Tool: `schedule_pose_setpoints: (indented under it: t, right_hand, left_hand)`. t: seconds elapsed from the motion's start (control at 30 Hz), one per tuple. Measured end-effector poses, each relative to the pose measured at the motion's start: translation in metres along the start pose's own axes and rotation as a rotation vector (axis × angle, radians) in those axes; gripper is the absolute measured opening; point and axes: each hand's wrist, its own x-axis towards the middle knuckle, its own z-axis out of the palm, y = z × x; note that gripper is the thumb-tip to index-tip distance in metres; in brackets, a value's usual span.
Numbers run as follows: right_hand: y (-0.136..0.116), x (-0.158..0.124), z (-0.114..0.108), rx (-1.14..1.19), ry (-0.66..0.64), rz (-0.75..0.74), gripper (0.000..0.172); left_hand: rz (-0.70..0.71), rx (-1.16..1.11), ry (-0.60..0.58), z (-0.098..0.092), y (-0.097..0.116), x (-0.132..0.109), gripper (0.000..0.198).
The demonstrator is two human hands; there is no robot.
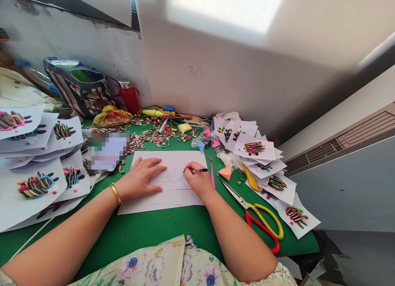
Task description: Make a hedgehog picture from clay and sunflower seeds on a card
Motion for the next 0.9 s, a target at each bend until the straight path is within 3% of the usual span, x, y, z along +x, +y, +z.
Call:
schedule_pose_setpoints:
  t: [0.4,0.9]
  right_hand:
    - [-0.009,-0.014,0.011,0.052,-0.135,-0.071,0.017]
    - [-0.012,-0.017,0.015,-0.001,-0.166,-0.103,0.016]
  left_hand:
    - [-0.008,0.007,-0.012,0.0,0.001,0.0,0.071]
    - [0.001,-0.001,0.0,0.001,0.0,0.0,0.071]
